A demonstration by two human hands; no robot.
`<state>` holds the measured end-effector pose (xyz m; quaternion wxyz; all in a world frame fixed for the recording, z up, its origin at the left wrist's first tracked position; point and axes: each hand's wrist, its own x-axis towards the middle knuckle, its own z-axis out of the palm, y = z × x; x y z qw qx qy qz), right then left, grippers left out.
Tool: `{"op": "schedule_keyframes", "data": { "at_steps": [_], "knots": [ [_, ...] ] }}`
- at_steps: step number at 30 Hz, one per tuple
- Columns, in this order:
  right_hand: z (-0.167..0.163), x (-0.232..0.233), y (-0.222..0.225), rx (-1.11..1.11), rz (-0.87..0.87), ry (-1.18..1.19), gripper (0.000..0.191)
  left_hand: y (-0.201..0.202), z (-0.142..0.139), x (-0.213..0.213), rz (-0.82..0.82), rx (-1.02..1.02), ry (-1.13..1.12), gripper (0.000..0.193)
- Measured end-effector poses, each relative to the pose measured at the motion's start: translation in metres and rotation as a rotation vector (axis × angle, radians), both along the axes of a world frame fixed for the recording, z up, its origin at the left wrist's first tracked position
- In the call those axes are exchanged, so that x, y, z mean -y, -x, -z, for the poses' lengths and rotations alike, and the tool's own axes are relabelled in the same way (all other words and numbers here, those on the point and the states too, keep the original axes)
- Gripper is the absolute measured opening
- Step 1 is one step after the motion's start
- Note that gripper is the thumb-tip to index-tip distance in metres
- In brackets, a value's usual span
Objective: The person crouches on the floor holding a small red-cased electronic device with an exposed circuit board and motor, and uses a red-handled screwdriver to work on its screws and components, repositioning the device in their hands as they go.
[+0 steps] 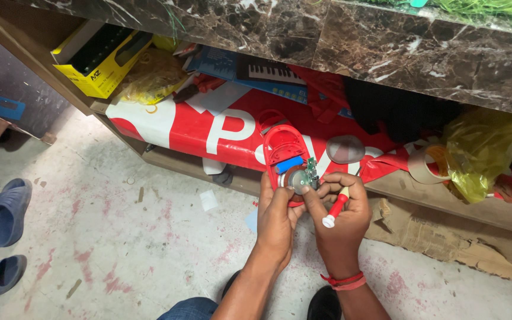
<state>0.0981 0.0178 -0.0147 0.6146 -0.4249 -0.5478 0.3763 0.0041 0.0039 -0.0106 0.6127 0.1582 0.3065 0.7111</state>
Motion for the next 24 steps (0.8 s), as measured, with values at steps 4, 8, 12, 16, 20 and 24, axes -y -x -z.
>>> {"op": "schedule_keyframes", "data": {
  "at_steps": [4,8,12,16,20,24],
  "knots": [
    [-0.0013,0.0003,0.0003,0.010,0.038,0.023,0.028,0.0008,-0.0023,0.0006,0.004,0.002,-0.008,0.048],
    [-0.0030,0.0010,-0.0006,-0.006,0.035,0.010,0.022,0.0012,-0.0035,0.0006,0.009,0.008,-0.038,0.046],
    [-0.0038,0.0007,-0.0007,-0.011,0.043,0.026,0.021,0.0023,-0.0036,0.0007,0.008,0.018,-0.041,0.044],
    [-0.0043,0.0002,-0.0012,0.009,0.044,0.014,0.020,0.0017,-0.0040,0.0008,0.007,0.022,-0.040,0.043],
    [-0.0047,0.0013,-0.0005,0.024,0.058,0.002,0.019,0.0014,-0.0049,0.0006,0.006,0.011,-0.038,0.042],
    [-0.0050,0.0015,-0.0005,0.018,0.055,0.006,0.019,0.0016,-0.0049,0.0007,0.007,0.013,-0.041,0.043]
  ]
}}
